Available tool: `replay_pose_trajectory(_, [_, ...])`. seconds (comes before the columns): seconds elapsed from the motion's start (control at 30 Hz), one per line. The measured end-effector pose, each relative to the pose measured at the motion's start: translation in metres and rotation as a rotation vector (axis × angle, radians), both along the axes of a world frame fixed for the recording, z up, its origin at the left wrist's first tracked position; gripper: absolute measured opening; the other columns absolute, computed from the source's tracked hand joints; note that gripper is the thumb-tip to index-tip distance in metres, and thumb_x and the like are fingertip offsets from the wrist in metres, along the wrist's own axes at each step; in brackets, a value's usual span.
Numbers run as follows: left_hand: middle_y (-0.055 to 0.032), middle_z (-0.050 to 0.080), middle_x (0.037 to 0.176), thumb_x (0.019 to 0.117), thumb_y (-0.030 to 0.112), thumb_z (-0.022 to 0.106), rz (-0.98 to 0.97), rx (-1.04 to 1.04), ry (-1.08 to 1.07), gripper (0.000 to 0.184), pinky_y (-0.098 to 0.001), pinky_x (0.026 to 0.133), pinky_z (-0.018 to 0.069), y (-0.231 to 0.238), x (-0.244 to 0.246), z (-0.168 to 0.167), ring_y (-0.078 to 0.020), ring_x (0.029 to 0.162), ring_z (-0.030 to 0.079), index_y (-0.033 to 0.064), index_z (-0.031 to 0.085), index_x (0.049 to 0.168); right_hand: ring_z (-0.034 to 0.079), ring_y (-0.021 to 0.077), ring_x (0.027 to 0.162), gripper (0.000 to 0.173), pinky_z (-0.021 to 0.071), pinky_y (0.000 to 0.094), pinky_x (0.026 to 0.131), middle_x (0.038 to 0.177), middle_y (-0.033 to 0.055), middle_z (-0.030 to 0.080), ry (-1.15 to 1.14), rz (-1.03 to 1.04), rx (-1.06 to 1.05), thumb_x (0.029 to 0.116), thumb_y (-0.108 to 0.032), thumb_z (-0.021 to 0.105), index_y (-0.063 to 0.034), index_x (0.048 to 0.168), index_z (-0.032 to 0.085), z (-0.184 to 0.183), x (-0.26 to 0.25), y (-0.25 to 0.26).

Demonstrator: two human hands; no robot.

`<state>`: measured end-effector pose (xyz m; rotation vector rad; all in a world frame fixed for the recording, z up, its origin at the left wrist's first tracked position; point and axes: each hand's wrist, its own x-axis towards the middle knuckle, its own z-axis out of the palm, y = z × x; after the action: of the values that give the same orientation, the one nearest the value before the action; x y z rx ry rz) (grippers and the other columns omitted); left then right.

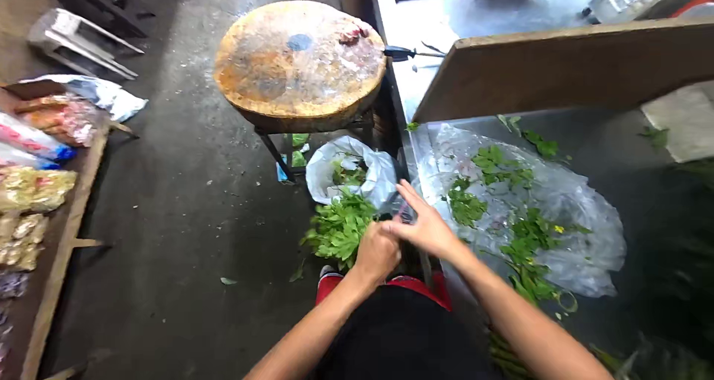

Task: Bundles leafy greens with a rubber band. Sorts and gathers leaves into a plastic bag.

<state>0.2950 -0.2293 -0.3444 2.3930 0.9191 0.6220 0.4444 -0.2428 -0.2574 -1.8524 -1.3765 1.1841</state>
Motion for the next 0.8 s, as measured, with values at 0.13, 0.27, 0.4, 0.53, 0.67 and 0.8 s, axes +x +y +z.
replay_pose_trajectory(0.13, [-0.0194, 0.075, 0.103, 0.0941, 0.003, 0.060, 0.074, -0.257, -0.122, 0.032, -0.0446, 0.086, 0.0597, -0.020, -0.011, 0.029, -0.0282, 0.093, 0.074, -0.0081, 0.067, 0.123, 0.069, 0.0344, 0.109, 0.028, 0.0494, 0.0562, 0.101, 0.112, 0.0214, 0.073, -0.067, 0.549, -0.121, 0.1039, -0.015, 0.055, 0.0022, 0.116, 0.073, -0.063, 0.052, 0.011])
replay_pose_trajectory(0.27, [-0.0005, 0.060, 0.069, 0.1006, 0.012, 0.059, 0.611, -0.973, -0.353, 0.013, -0.0290, 0.060, 0.0548, 0.060, -0.022, 0.031, -0.0096, 0.058, 0.059, 0.0002, 0.065, 0.100, 0.068, 0.0367, 0.107, 0.019, 0.0426, 0.0674, 0.100, 0.109, 0.0164, 0.073, -0.129, 0.735, -0.092, 0.1008, -0.015, 0.063, -0.0065, 0.106, 0.078, -0.054, 0.013, -0.047])
replay_pose_trajectory(0.4, [0.0028, 0.052, 0.054, 0.1089, 0.018, 0.048, 0.596, -1.308, -0.224, 0.031, -0.0257, 0.052, 0.0522, 0.077, -0.026, -0.008, -0.0091, 0.046, 0.052, 0.0017, 0.064, 0.089, 0.065, 0.0353, 0.105, 0.023, 0.0393, 0.0636, 0.101, 0.108, 0.0144, 0.071, -0.169, 0.961, 0.029, 0.1025, -0.029, 0.063, -0.0126, 0.110, 0.078, 0.006, -0.044, -0.072])
replay_pose_trajectory(0.53, [0.0052, 0.048, 0.052, 0.1103, 0.022, 0.046, 0.625, -1.348, -0.172, 0.037, -0.0226, 0.048, 0.0483, 0.060, -0.011, -0.029, -0.0062, 0.043, 0.048, 0.0023, 0.065, 0.086, 0.071, 0.0231, 0.111, 0.021, 0.0510, 0.0441, 0.103, 0.115, 0.0108, 0.076, 0.175, 0.435, 0.569, 0.0982, -0.016, 0.066, -0.0021, 0.108, 0.079, 0.028, -0.057, -0.054])
replay_pose_trajectory(0.67, [0.0065, 0.057, 0.061, 0.1064, 0.014, 0.048, 0.454, -1.314, -0.438, 0.019, -0.0194, 0.057, 0.0527, 0.050, -0.019, -0.004, -0.0030, 0.054, 0.055, 0.0069, 0.063, 0.095, 0.047, 0.0268, 0.144, 0.055, 0.0401, 0.0401, 0.118, 0.158, 0.0212, 0.043, 0.441, -0.152, 0.235, 0.0979, -0.024, 0.067, 0.0037, 0.144, 0.055, -0.050, -0.029, -0.032])
replay_pose_trajectory(0.8, [-0.0102, 0.073, 0.108, 0.0801, 0.015, 0.080, -0.035, -1.485, -0.508, 0.070, -0.0368, 0.086, 0.0621, 0.052, -0.044, 0.015, -0.0204, 0.096, 0.073, 0.0010, 0.044, 0.139, 0.051, 0.0257, 0.140, 0.088, 0.0420, 0.0396, 0.118, 0.155, 0.0218, 0.047, 0.520, -0.213, -0.006, 0.0894, -0.033, 0.077, 0.0003, 0.158, 0.033, -0.067, 0.008, -0.052])
